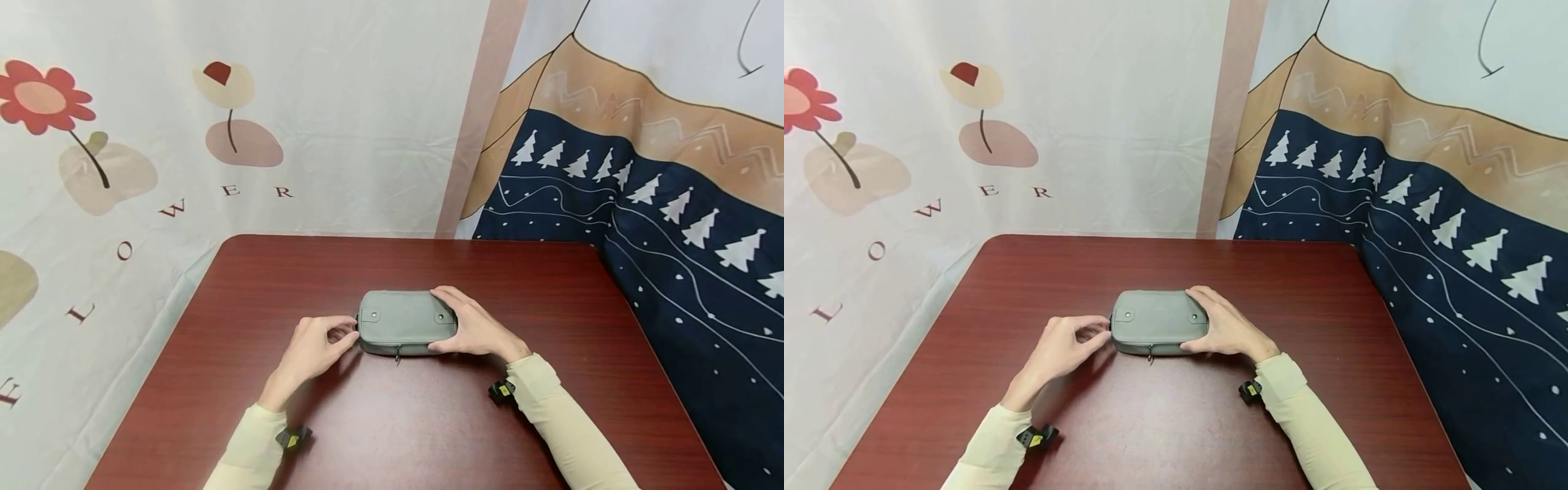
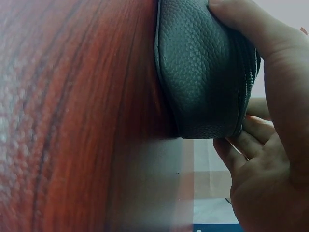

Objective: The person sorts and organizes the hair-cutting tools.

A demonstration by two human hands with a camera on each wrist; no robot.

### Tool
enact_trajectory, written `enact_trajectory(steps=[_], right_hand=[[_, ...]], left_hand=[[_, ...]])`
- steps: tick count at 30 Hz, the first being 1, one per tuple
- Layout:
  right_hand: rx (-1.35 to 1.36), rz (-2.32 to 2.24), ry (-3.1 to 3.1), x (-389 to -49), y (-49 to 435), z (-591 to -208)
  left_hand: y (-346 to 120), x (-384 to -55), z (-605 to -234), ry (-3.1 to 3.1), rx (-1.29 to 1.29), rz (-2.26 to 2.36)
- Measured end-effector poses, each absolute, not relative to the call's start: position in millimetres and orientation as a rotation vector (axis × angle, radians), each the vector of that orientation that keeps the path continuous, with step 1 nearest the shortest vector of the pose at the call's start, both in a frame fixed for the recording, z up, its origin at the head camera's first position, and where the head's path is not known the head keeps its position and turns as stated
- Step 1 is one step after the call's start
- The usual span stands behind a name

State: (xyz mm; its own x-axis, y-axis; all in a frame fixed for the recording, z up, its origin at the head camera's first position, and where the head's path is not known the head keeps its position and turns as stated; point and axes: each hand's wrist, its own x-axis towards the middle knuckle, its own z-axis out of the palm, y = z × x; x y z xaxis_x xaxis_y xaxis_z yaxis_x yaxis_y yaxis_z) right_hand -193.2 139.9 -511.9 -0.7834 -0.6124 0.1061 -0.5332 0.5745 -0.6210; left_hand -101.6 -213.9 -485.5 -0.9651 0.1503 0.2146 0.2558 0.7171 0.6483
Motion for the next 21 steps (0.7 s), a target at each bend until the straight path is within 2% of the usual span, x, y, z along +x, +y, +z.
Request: enact_trajectory(steps=[13,21], right_hand=[[-0.986,-0.997,2.686,-196,141,-513],[-0.975,-1.010,2.677,-194,140,-513]], left_hand=[[-156,-67,-493,-2.542,-0.417,-0.833],[-134,-61,-502,-2.668,-0.269,-0.670]])
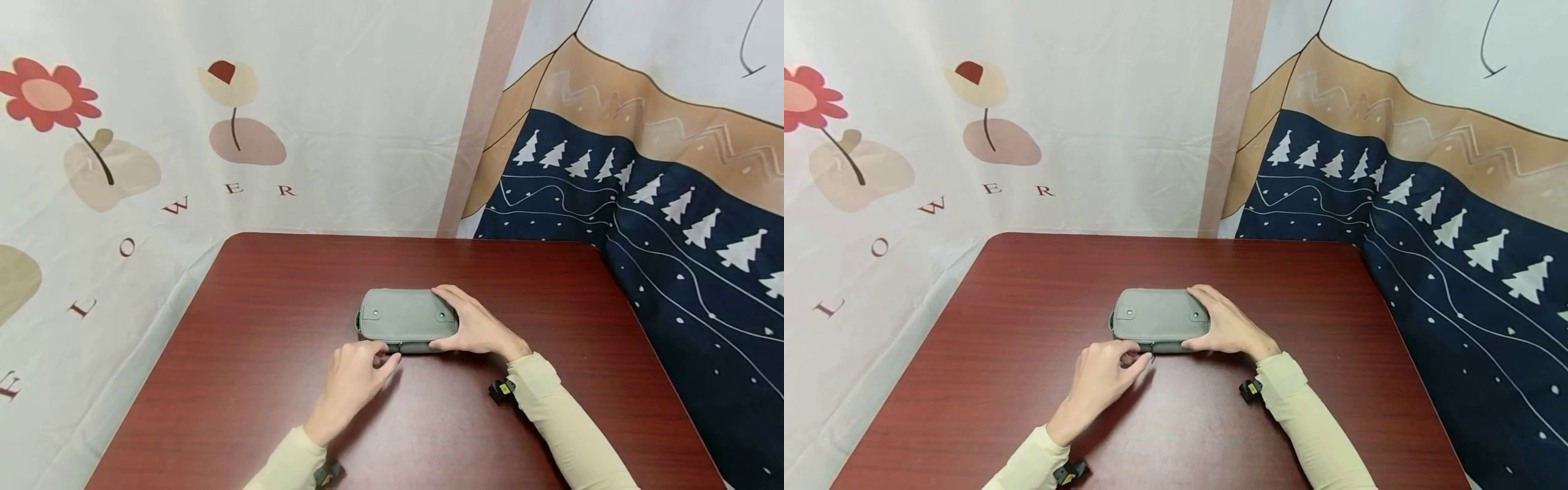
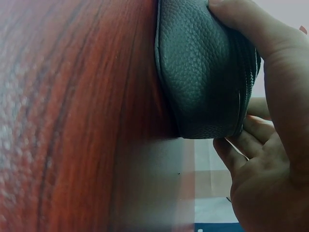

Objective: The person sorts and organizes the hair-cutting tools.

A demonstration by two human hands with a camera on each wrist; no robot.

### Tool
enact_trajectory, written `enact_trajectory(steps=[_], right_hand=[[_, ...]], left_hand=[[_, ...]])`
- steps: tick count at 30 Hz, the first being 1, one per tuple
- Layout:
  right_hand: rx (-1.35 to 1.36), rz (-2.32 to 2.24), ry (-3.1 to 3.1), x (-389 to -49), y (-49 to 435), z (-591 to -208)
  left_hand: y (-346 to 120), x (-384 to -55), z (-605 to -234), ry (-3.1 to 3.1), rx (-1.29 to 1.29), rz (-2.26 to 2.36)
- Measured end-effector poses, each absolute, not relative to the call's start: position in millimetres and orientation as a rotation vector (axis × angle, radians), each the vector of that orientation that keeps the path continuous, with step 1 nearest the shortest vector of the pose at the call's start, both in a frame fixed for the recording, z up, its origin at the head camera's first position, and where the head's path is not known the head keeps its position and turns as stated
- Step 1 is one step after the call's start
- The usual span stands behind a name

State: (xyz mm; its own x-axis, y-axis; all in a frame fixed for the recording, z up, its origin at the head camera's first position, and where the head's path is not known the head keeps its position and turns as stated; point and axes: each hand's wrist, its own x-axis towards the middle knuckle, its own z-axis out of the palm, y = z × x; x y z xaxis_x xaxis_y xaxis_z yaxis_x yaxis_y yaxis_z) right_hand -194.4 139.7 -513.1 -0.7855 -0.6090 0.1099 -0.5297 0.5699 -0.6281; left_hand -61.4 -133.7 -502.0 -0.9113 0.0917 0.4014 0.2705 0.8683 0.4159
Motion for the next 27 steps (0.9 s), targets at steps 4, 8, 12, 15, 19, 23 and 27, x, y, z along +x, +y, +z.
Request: enact_trajectory(steps=[4,8,12,15,19,23,27], right_hand=[[-0.984,-1.007,2.685,-194,140,-514],[-0.994,-1.014,2.689,-194,139,-514],[-0.997,-1.011,2.689,-194,140,-514],[-0.995,-1.006,2.688,-194,139,-514],[-0.994,-1.007,2.691,-193,139,-513],[-0.988,-1.009,2.686,-193,140,-512],[-0.987,-1.004,2.681,-194,140,-512]], left_hand=[[-125,-65,-506,-2.716,-0.231,-0.598],[-119,-69,-507,-2.779,-0.211,-0.551],[-114,-74,-510,-2.797,-0.188,-0.534],[-112,-76,-511,-2.766,-0.182,-0.529],[-111,-77,-510,-2.734,-0.185,-0.534],[-112,-77,-512,-2.686,-0.212,-0.559],[-121,-81,-530,-2.585,-0.307,-0.584]])
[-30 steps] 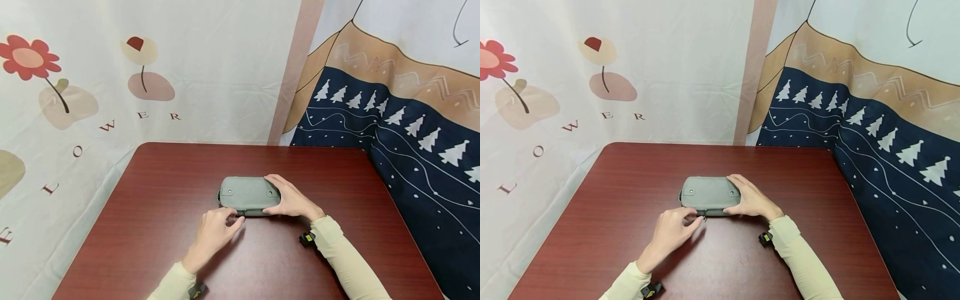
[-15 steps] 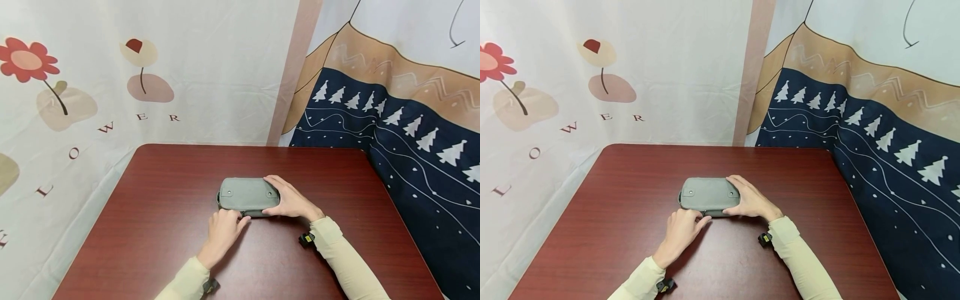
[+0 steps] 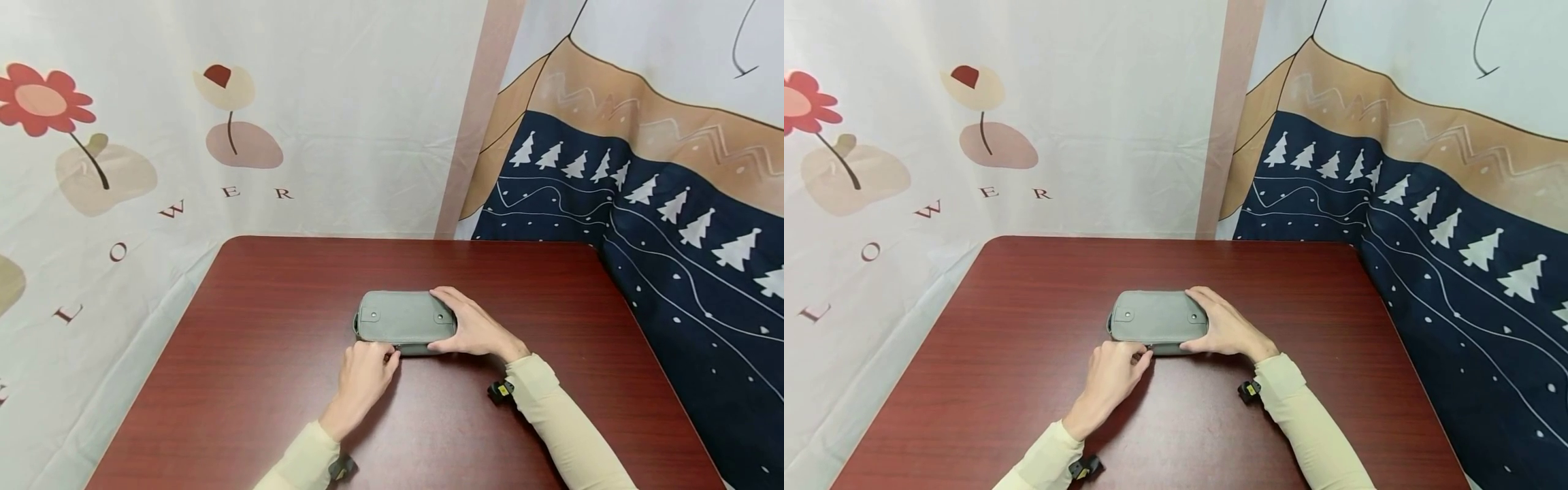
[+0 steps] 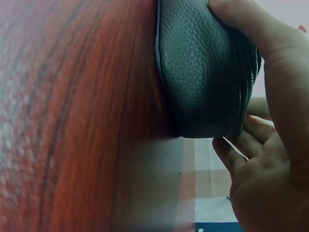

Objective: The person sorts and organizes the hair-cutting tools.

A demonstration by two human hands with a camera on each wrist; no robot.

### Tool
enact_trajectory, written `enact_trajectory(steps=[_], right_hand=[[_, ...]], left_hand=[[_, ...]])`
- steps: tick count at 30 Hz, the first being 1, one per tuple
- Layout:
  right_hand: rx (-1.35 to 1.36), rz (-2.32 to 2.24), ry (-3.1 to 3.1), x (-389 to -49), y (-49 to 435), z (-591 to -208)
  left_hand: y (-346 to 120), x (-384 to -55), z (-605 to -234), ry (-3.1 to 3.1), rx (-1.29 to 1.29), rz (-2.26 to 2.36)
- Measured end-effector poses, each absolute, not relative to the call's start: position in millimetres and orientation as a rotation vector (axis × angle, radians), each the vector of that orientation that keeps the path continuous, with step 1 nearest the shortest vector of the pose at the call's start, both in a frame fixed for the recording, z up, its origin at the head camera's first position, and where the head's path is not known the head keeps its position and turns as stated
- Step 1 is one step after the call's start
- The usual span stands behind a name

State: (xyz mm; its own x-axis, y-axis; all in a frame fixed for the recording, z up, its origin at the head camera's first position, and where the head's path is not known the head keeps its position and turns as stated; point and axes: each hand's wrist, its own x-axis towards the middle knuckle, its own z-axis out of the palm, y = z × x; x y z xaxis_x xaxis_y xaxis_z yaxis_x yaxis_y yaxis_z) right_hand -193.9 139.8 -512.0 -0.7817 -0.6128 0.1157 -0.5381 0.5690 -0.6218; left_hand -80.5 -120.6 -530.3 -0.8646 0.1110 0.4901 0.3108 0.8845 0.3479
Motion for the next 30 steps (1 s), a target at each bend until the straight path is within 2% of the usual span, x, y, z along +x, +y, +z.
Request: enact_trajectory(steps=[10,22,30], right_hand=[[-0.964,-0.987,2.687,-195,139,-511],[-0.963,-0.992,2.687,-196,139,-513],[-0.953,-1.013,2.683,-197,138,-514]], left_hand=[[-142,-87,-556,-2.511,-0.489,-0.576],[-152,-63,-502,-2.505,-0.397,-0.543],[-172,-60,-501,-2.543,-0.309,-0.514]])
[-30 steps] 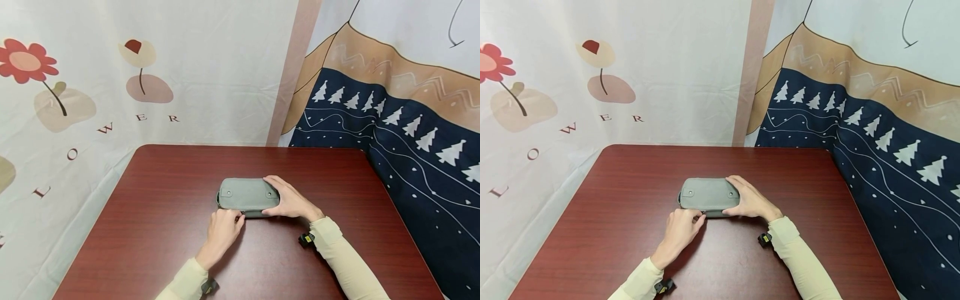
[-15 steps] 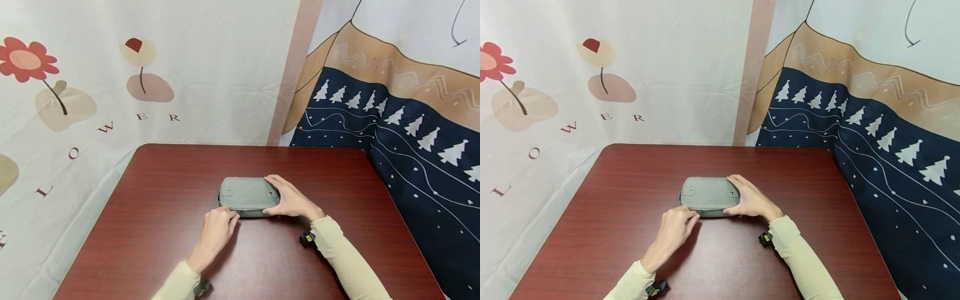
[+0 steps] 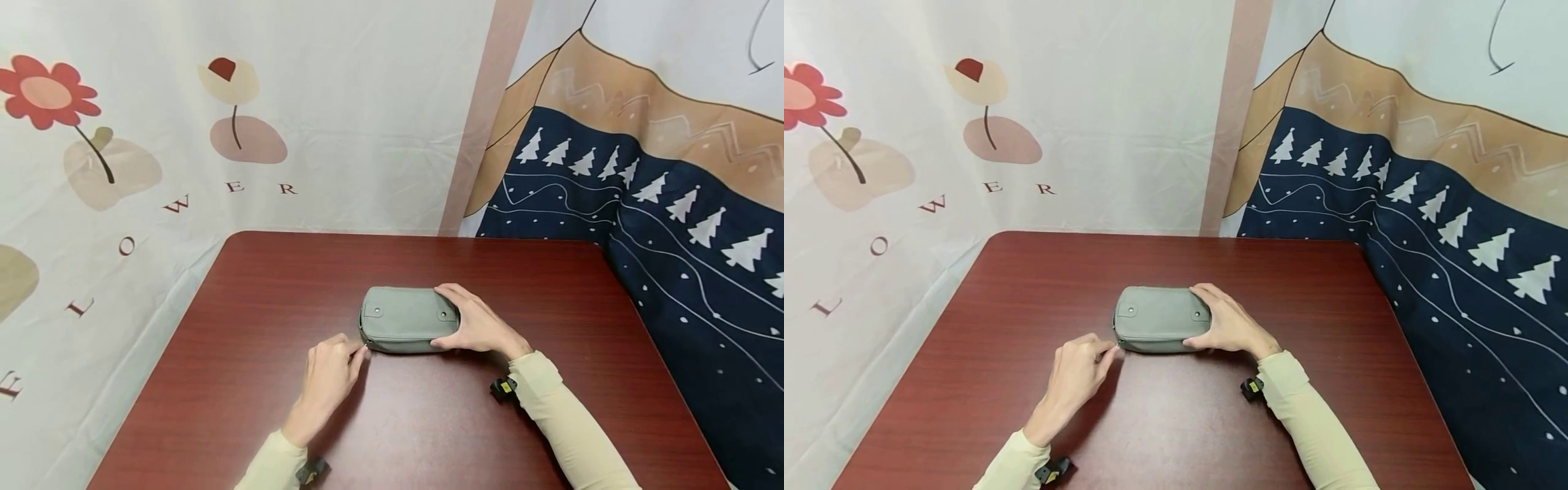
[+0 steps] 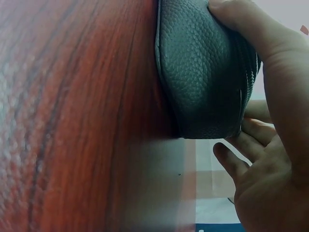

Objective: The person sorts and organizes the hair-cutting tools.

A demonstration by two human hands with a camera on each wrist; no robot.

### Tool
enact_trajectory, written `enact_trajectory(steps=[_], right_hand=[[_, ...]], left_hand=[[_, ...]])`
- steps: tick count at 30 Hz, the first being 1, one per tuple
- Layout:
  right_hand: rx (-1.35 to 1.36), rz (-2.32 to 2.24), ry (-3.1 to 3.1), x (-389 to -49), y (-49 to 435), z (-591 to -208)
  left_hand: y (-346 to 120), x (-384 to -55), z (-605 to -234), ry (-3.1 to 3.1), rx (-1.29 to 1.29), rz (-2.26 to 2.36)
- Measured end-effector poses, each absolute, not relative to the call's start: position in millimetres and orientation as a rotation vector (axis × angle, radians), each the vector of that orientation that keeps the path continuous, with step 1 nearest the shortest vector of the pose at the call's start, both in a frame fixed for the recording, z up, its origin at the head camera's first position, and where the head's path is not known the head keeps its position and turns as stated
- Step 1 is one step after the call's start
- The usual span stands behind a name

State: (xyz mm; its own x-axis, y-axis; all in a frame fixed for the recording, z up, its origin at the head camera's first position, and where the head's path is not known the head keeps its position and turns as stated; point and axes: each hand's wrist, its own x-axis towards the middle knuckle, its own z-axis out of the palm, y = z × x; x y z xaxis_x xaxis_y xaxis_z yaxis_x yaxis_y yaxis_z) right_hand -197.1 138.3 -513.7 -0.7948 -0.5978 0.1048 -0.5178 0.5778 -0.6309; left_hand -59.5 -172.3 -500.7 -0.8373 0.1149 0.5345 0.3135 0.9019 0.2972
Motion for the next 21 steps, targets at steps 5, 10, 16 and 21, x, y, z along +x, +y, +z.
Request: enact_trajectory(steps=[5,10,16,21], right_hand=[[-0.947,-1.018,2.677,-197,139,-514],[-0.960,-1.029,2.666,-197,140,-515],[-0.974,-1.044,2.669,-198,141,-515],[-0.982,-1.060,2.657,-200,140,-514]], left_hand=[[-179,-61,-501,-2.553,-0.329,-0.496],[-185,-63,-501,-2.543,-0.351,-0.466],[-192,-68,-503,-2.531,-0.333,-0.437],[-196,-73,-504,-2.520,-0.316,-0.429]])
